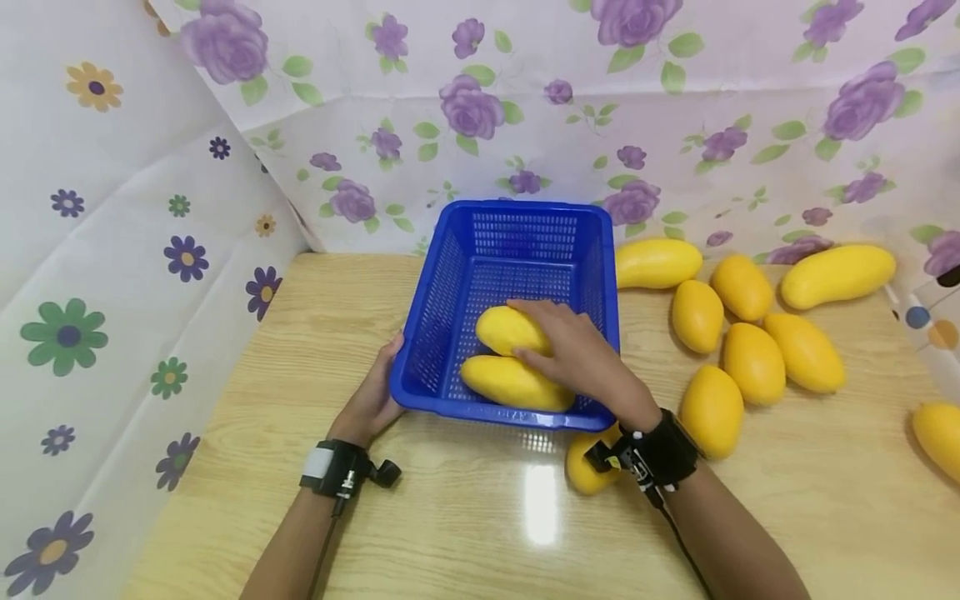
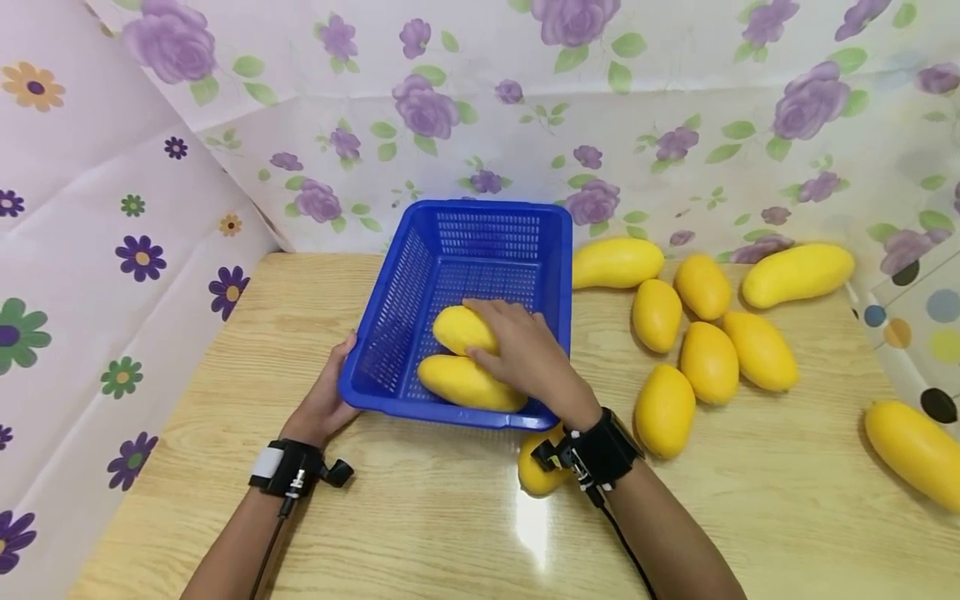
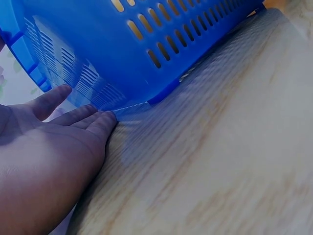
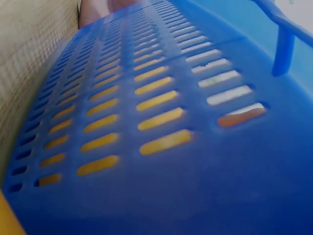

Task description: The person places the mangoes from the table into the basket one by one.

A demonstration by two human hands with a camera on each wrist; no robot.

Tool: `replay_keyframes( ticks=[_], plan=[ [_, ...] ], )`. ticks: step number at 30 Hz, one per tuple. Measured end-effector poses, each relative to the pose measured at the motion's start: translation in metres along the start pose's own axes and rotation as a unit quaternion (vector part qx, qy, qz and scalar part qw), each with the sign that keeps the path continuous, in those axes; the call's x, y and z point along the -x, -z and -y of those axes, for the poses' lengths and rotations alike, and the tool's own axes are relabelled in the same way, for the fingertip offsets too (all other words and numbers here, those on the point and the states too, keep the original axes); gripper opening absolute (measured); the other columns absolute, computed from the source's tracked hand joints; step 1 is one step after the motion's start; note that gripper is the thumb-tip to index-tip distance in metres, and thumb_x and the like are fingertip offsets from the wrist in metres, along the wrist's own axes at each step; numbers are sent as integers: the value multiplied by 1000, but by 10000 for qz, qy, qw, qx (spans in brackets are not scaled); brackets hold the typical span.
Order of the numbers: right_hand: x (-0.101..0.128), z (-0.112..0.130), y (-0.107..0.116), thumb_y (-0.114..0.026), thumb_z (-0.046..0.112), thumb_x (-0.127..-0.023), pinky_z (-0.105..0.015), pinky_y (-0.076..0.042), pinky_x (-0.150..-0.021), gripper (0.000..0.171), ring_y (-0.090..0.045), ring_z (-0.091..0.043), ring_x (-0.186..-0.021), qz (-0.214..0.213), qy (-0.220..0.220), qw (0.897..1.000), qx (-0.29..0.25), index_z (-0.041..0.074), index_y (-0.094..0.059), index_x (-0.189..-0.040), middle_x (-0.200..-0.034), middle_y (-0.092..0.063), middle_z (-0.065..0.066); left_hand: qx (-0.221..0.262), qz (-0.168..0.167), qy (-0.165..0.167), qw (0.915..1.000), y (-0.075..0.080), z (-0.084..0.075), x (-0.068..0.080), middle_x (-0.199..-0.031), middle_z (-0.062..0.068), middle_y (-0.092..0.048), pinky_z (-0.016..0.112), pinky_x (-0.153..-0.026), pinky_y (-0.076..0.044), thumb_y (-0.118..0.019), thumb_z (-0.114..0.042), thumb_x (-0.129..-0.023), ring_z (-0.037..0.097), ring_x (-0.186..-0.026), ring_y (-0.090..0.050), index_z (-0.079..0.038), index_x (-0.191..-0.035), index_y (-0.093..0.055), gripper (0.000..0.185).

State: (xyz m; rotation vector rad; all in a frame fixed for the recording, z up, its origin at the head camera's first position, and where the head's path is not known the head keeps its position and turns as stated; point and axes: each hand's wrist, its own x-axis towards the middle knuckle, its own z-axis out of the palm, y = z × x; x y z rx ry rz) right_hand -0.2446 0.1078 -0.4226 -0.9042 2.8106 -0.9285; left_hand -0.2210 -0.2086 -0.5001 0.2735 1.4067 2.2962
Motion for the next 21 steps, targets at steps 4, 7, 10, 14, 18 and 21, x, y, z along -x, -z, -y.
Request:
replay_keyframes(
  ticks=[4, 7, 10, 14, 18, 21],
  plan=[
    [2, 0, -2, -65, 30, -100, -58, -39, -106, 63, -46, -34, -136, 70, 74, 9999, 52, 18, -38, -156, -153, -47, -9, 18, -86, 110, 9999, 0, 2, -1, -156, 21, -29, 40, -100, -48, -42, -58, -104, 25, -130, -45, -22, -162, -19, 72],
    [2, 1, -3, -63, 29, -101, -57, -39, -108, 63, -45, -35, -137, 94, 136, 9998, 73, 17, -36, -157, -153, -46, -10, 11, -132, 120, 9998, 1, 1, -1, -157, 22, -28, 40, -99, -49, -42, -59, -103, 26, -131, -45, -24, -162, -19, 73],
    [1, 3, -3, -62, 30, -102, -60, -37, -109, 63, -43, -36, -138, 83, 74, 9998, 144, 17, -36, -157, -155, -45, -10, 38, -70, 99, 9999, 1, -3, -2, -159, 23, -24, 41, -101, -48, -42, -59, -104, 28, -134, -43, -25, -163, -18, 72],
    [3, 3, -2, -59, 28, -104, -66, -33, -108, 62, -38, -38, -142, 177, -21, 9997, 184, 19, -33, -159, -158, -41, -9, 6, 29, 84, 10000, 0, -4, -7, -158, 24, -25, 40, -100, -48, -42, -58, -104, 27, -132, -44, -25, -162, -20, 71],
    [2, 3, -2, -57, 26, -105, -69, -29, -109, 60, -35, -39, -144, 243, 103, 9994, 218, 19, -33, -159, -159, -39, -10, 1, -66, 42, 10000, -1, -2, -6, -158, 23, -25, 39, -98, -48, -43, -58, -104, 28, -132, -42, -26, -162, -19, 71],
    [1, 4, -4, -57, 25, -105, -68, -26, -112, 60, -33, -40, -145, 300, 179, 9990, 278, 17, -33, -159, -160, -37, -10, 54, -127, 30, 9999, 0, -1, -3, -159, 22, -22, 40, -99, -48, -42, -58, -104, 28, -133, -41, -28, -162, -17, 70]
  ],
)
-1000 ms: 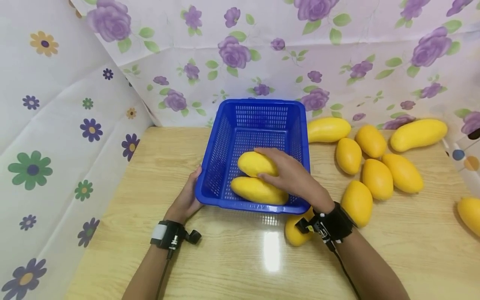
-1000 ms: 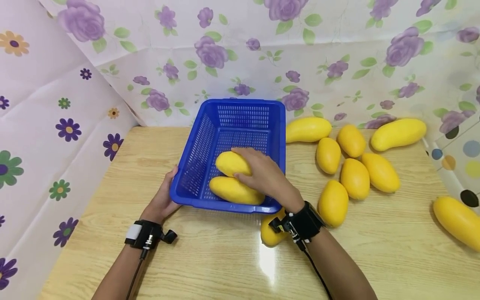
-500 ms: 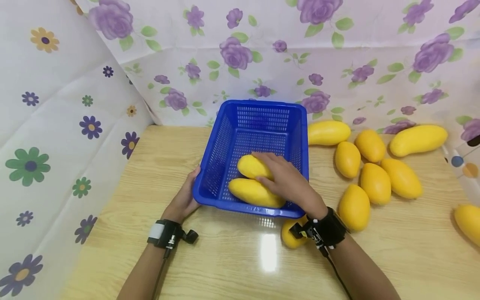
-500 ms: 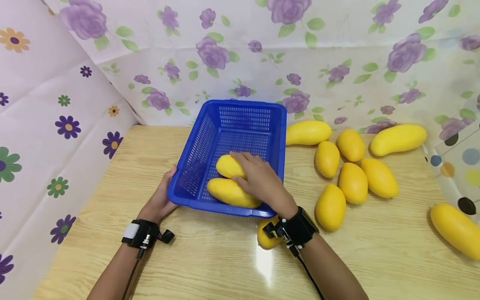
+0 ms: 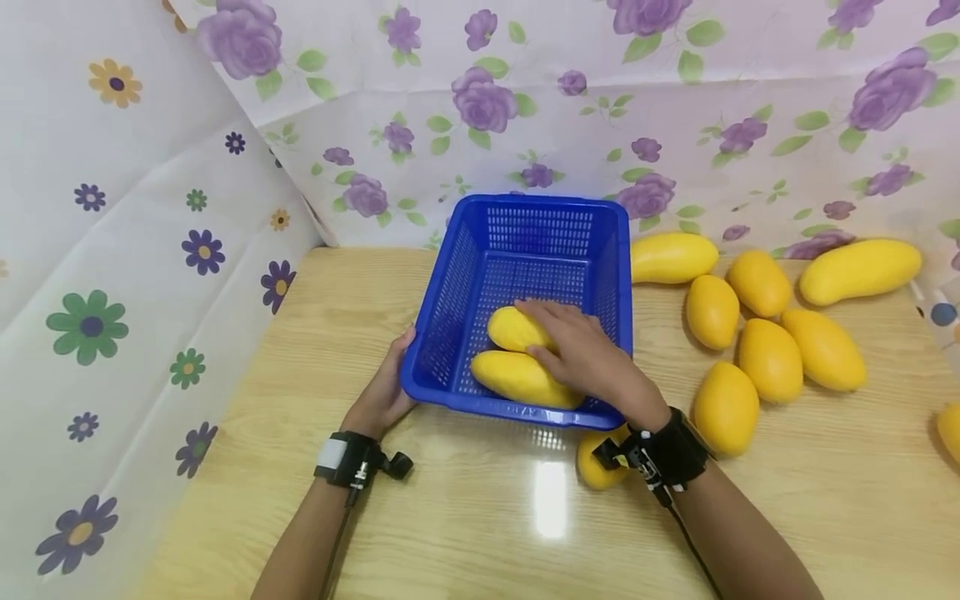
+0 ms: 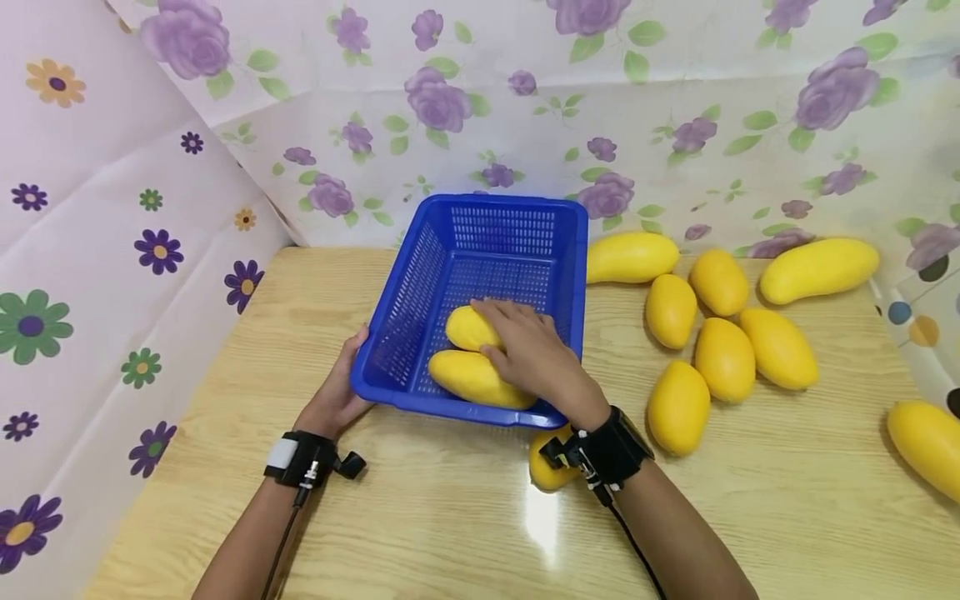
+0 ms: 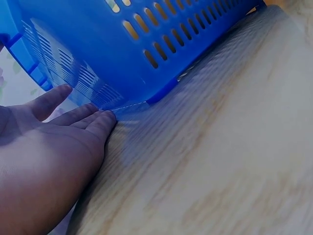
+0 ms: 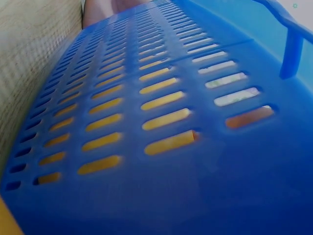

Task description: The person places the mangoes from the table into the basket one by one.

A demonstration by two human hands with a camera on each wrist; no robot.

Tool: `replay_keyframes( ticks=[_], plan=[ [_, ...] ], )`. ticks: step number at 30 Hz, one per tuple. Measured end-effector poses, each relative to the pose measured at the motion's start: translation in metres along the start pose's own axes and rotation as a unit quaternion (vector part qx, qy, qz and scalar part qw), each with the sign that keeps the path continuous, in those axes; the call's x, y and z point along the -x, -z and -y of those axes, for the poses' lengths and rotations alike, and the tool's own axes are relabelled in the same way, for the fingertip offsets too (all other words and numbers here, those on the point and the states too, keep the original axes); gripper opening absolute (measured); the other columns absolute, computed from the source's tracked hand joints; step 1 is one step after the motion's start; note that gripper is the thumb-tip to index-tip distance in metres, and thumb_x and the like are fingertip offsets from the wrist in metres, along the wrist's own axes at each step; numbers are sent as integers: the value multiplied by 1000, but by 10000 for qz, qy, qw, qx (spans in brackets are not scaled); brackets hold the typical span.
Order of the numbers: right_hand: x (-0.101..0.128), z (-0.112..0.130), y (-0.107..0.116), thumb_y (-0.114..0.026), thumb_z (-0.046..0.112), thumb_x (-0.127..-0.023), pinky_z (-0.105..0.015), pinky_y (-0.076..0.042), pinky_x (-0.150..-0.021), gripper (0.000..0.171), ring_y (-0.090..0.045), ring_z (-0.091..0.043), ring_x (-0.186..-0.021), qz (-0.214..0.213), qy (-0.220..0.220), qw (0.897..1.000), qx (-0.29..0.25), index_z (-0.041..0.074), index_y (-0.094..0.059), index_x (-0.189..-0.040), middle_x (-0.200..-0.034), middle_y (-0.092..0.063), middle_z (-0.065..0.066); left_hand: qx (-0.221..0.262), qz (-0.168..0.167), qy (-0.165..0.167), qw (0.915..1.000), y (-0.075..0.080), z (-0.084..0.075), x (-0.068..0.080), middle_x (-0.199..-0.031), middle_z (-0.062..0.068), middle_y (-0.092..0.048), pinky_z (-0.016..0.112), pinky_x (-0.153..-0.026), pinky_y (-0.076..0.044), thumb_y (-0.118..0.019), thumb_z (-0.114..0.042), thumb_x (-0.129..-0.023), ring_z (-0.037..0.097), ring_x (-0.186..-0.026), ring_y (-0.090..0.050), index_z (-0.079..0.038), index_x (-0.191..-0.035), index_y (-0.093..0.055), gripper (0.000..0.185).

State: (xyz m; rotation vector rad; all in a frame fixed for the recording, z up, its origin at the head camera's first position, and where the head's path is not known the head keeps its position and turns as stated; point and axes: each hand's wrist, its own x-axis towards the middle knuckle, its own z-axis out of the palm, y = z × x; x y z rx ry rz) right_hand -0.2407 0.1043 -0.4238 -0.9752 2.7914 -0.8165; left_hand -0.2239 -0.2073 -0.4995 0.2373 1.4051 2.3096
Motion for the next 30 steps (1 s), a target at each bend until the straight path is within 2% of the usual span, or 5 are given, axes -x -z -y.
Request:
replay_keyframes(
  ticks=[4, 8, 14, 21, 30],
  plan=[
    [1, -1, 2, -56, 20, -104, -68, -22, -113, 57, -29, -40, -147, 28, -17, 9999, 157, 16, -37, -157, -162, -34, -11, 12, 59, -55, 10000, -2, 2, -3, -158, 24, -23, 39, -97, -48, -42, -58, -104, 27, -130, -42, -26, -162, -18, 71],
    [1, -2, 2, -56, 15, -103, -67, -23, -114, 54, -31, -38, -147, -60, 19, 10000, 67, 14, -42, -155, -160, -36, -13, 65, 74, -69, 9999, -2, 1, -3, -160, 23, -21, 39, -98, -48, -45, -59, -103, 28, -133, -40, -28, -162, -18, 72],
    [1, -1, -2, -56, 20, -104, -64, -27, -114, 50, -34, -37, -145, -99, 60, 9999, -86, 12, -45, -153, -157, -41, -15, 17, 105, -45, 9999, -1, 0, 2, -164, 23, -16, 40, -103, -45, -40, -57, -105, 31, -142, -33, -27, -163, -16, 70],
    [1, -1, -5, -57, 27, -105, -60, -32, -113, 48, -39, -35, -143, -328, 147, 9993, -113, 12, -49, -150, -153, -46, -14, 23, 33, 31, 10000, 3, 2, 2, -161, 23, -21, 39, -99, -48, -42, -60, -103, 28, -134, -40, -26, -162, -20, 72],
    [3, -2, 0, -60, 24, -103, -53, -35, -113, 44, -43, -33, -139, -697, 361, 9959, -455, 13, -53, -146, -147, -53, -11, -44, 88, -15, 10000, 1, 2, 1, -160, 25, -21, 40, -99, -48, -43, -61, -102, 29, -134, -42, -23, -163, -19, 75]
  ],
)
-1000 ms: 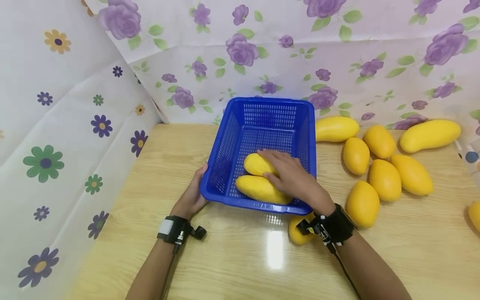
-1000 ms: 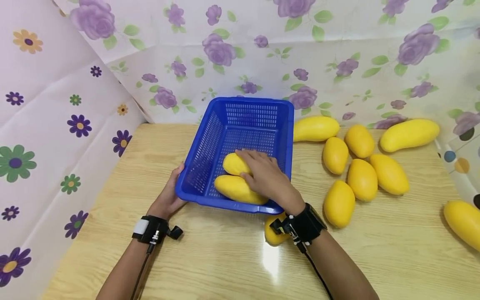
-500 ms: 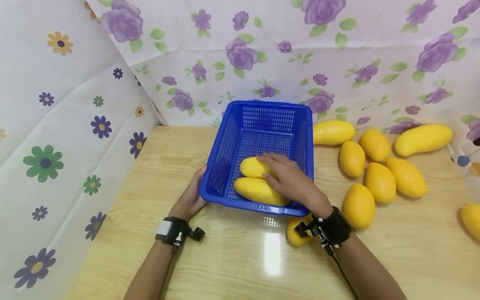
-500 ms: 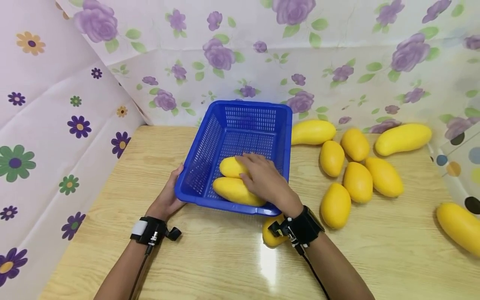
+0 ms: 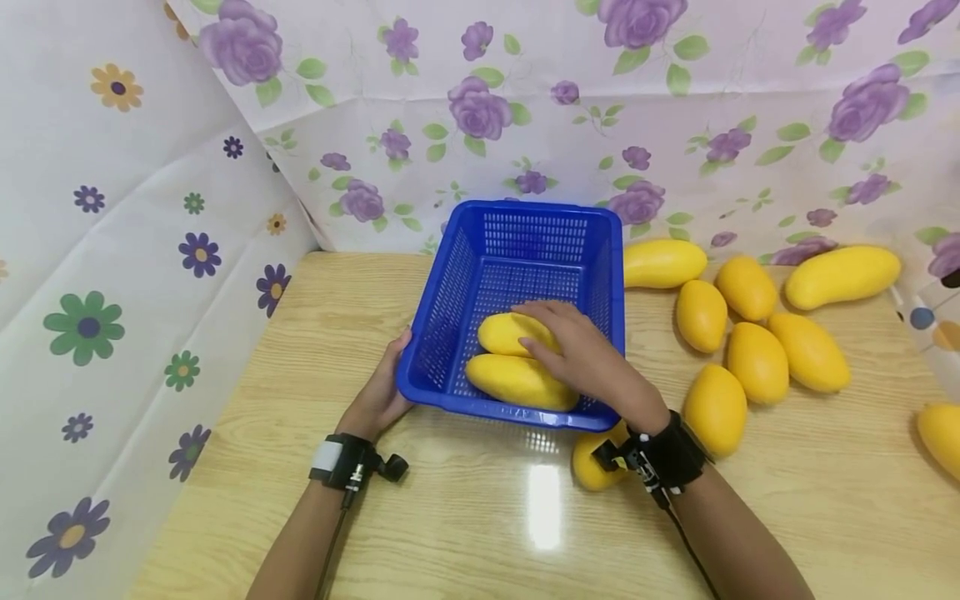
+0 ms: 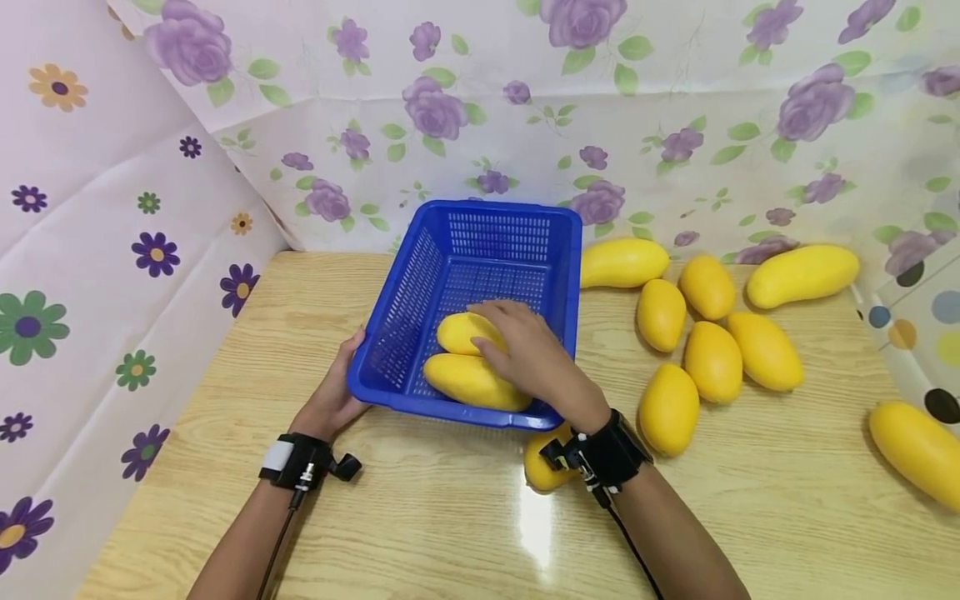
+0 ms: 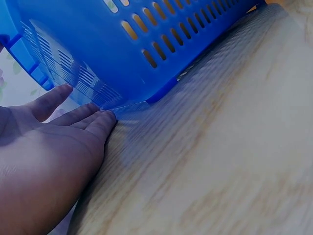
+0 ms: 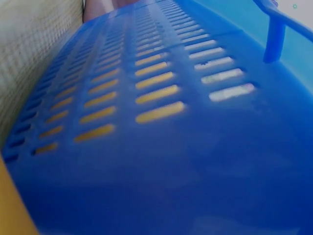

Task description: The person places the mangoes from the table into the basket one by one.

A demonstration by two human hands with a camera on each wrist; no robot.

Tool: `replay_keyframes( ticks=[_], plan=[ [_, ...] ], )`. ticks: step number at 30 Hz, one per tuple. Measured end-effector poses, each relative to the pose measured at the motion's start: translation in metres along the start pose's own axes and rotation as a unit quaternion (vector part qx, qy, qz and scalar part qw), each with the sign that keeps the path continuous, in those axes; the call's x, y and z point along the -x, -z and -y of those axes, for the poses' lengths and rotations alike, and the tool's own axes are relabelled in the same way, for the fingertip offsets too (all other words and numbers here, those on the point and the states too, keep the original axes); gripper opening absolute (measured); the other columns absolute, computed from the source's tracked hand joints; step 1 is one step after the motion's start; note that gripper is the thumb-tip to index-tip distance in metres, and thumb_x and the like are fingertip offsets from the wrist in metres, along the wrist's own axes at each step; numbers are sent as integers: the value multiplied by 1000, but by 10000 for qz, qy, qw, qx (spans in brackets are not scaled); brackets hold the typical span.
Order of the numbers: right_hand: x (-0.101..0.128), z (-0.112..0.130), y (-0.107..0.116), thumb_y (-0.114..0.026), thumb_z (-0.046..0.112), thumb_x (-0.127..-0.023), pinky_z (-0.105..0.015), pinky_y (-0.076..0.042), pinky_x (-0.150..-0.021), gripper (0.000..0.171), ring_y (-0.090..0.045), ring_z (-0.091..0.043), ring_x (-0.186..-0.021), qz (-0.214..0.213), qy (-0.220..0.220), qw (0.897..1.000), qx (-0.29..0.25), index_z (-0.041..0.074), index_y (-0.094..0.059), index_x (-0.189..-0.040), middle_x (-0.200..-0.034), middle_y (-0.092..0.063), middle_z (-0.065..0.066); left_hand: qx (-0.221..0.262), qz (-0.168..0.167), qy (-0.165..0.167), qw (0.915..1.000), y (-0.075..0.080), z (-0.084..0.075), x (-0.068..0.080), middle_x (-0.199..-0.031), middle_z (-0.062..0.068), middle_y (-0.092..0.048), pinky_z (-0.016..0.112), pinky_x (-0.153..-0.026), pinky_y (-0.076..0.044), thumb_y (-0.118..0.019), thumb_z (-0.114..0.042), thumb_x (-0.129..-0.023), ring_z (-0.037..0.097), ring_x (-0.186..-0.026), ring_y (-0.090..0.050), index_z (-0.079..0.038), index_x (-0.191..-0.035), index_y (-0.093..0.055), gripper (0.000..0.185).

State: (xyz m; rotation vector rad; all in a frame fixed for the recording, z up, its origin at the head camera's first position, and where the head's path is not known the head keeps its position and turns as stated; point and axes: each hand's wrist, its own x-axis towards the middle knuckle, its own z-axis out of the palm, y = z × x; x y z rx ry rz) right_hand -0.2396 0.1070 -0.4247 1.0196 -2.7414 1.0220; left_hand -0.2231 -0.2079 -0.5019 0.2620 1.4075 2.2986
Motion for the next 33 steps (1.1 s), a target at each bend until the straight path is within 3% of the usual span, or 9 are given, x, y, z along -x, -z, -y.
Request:
replay_keyframes(
  ticks=[8, 20, 26, 33],
  plan=[
    [0, 3, 10, -58, 25, -105, -49, -39, -111, 42, -45, -30, -137, -103, 64, 9996, -237, 13, -54, -145, -147, -53, -11, -36, -44, 68, 10000, 0, 0, 0, -163, 23, -18, 41, -100, -47, -41, -61, -103, 32, -139, -35, -26, -163, -18, 73],
    [3, 1, 33, -60, 23, -104, -51, -37, -112, 41, -44, -28, -139, -578, 84, 9964, -619, 13, -56, -143, -146, -53, -9, -60, -42, 91, 9999, 0, 0, 1, -165, 18, -16, 43, -104, -45, -38, -60, -104, 36, -145, -27, -32, -163, -13, 70],
    [3, -6, 42, -60, 21, -104, -51, -37, -112, 39, -46, -29, -137, -921, 103, 9940, -583, 9, -58, -140, -144, -56, -10, -76, -23, 52, 10000, 0, 0, 1, -165, 19, -16, 42, -102, -46, -36, -58, -105, 35, -143, -29, -32, -163, -13, 67],
    [3, -12, 48, -59, 22, -104, -50, -37, -112, 39, -47, -27, -136, -1093, -54, 9917, -676, 12, -58, -142, -142, -56, -9, -28, -84, 74, 9999, 0, 0, 1, -163, 21, -19, 42, -102, -46, -38, -59, -104, 34, -141, -32, -27, -163, -16, 71]
  ],
)
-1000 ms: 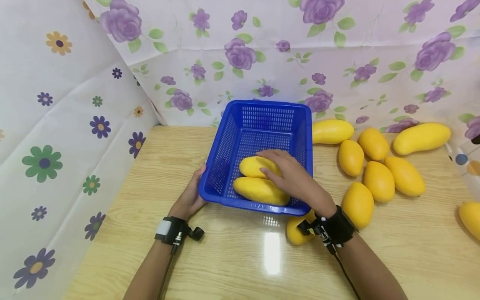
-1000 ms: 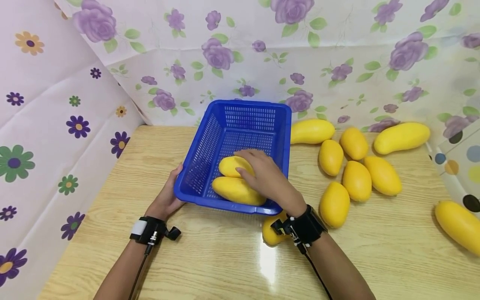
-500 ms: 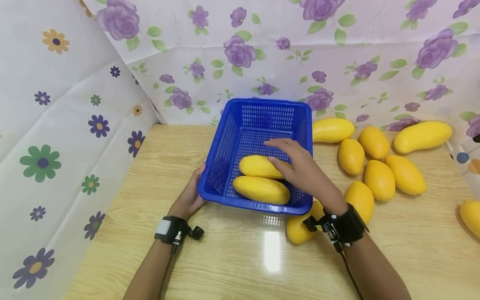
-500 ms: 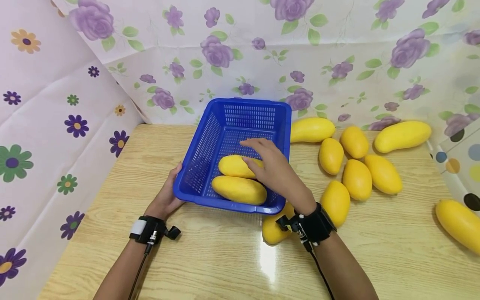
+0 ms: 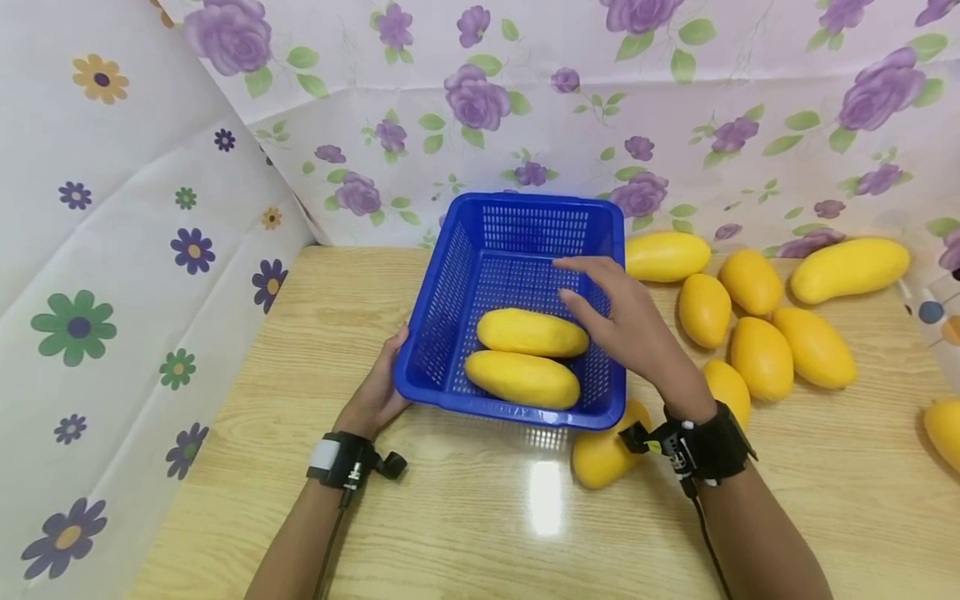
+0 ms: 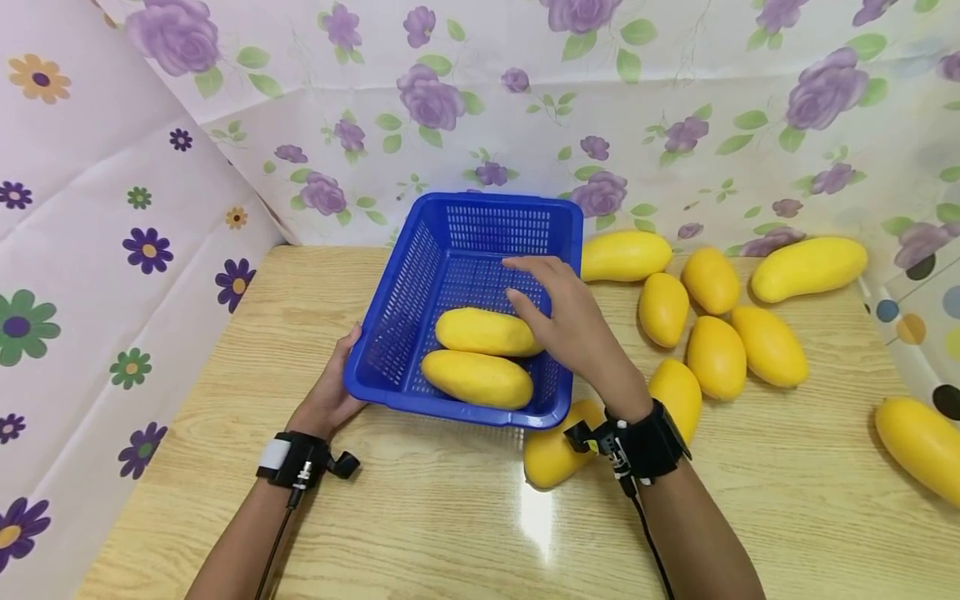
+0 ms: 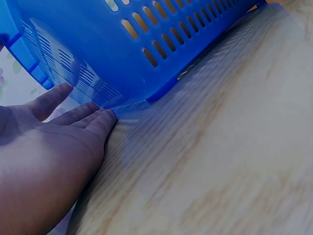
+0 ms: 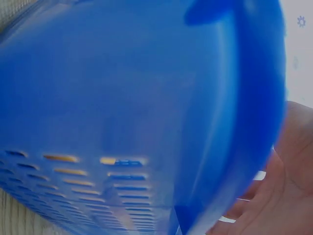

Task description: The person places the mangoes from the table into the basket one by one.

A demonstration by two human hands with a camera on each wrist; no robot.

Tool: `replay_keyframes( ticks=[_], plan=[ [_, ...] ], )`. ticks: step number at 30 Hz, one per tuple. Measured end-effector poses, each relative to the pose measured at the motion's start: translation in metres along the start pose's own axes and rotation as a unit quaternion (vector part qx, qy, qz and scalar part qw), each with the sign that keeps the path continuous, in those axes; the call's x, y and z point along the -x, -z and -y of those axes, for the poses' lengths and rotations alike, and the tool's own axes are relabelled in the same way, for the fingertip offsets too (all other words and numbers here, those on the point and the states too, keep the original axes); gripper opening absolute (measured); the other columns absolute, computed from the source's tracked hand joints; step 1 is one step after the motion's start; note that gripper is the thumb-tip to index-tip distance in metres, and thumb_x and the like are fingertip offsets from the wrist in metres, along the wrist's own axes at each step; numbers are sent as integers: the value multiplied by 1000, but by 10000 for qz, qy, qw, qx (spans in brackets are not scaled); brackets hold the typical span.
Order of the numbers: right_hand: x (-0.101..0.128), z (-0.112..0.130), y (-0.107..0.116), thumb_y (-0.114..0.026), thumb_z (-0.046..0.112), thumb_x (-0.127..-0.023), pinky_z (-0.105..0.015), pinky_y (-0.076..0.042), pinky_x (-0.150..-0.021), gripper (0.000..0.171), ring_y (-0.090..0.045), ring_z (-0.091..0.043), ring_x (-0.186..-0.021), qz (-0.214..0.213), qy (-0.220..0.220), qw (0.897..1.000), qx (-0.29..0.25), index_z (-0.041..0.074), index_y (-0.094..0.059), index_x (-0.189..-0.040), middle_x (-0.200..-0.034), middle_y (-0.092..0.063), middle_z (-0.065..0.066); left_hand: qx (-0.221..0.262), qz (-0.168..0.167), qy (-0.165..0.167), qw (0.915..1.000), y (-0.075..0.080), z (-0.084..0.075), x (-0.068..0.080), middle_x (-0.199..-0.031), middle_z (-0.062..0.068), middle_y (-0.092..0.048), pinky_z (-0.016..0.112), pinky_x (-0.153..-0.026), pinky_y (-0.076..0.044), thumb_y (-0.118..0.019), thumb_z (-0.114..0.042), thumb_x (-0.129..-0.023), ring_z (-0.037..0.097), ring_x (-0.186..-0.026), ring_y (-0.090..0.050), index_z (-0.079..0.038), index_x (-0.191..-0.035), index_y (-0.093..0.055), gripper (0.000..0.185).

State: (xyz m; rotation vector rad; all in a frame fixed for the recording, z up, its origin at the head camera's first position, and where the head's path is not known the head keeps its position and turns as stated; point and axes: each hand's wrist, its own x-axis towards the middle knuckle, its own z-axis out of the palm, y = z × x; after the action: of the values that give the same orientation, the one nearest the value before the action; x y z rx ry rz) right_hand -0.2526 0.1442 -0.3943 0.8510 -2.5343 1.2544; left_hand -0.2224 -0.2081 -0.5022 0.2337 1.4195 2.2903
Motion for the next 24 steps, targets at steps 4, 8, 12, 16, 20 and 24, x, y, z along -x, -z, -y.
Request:
replay_keyframes(
  ticks=[4, 8, 12, 16, 20, 24],
  plan=[
    [0, -1, 3, -61, 19, -103, -49, -38, -111, 39, -49, -27, -135, -214, 60, 9998, -23, 11, -58, -141, -141, -58, -10, -22, -41, -12, 10000, 0, -1, 1, -162, 21, -20, 40, -102, -46, -39, -60, -104, 33, -140, -32, -27, -163, -16, 71],
    [-1, -4, 5, -62, 15, -102, -50, -37, -112, 39, -48, -28, -136, -536, 137, 9985, -48, 7, -58, -141, -141, -58, -11, -6, -78, -30, 10000, 0, -2, 2, -162, 21, -20, 39, -100, -47, -39, -59, -104, 31, -138, -34, -27, -163, -18, 70],
    [-1, -10, 7, -62, 15, -102, -54, -42, -106, 42, -49, -30, -135, -847, 41, 9964, -56, 9, -56, -143, -143, -57, -11, 69, -124, -61, 9999, 0, -1, 2, -161, 21, -22, 37, -98, -48, -40, -57, -104, 28, -134, -39, -26, -162, -19, 69],
    [-1, -18, 11, -62, 17, -102, -54, -44, -103, 44, -48, -29, -135, -1083, -205, 9939, -66, 11, -55, -144, -146, -55, -9, 70, -125, -55, 9999, 1, 1, 1, -159, 22, -24, 37, -96, -50, -40, -57, -105, 26, -129, -44, -25, -162, -20, 69],
    [0, -27, 15, -61, 18, -102, -52, -37, -111, 45, -45, -27, -139, -1173, -404, 9922, -128, 9, -53, -146, -147, -54, -9, 29, -94, -26, 9999, 1, 2, 0, -159, 23, -24, 39, -95, -50, -40, -58, -104, 27, -130, -43, -27, -162, -20, 69],
    [0, -31, 19, -60, 19, -103, -53, -35, -112, 47, -45, -28, -138, -1172, -563, 9913, -221, 10, -51, -147, -148, -53, -11, 36, -90, 14, 10000, 1, 1, -1, -160, 22, -24, 39, -98, -49, -41, -60, -103, 28, -134, -41, -25, -162, -20, 71]
  ],
)
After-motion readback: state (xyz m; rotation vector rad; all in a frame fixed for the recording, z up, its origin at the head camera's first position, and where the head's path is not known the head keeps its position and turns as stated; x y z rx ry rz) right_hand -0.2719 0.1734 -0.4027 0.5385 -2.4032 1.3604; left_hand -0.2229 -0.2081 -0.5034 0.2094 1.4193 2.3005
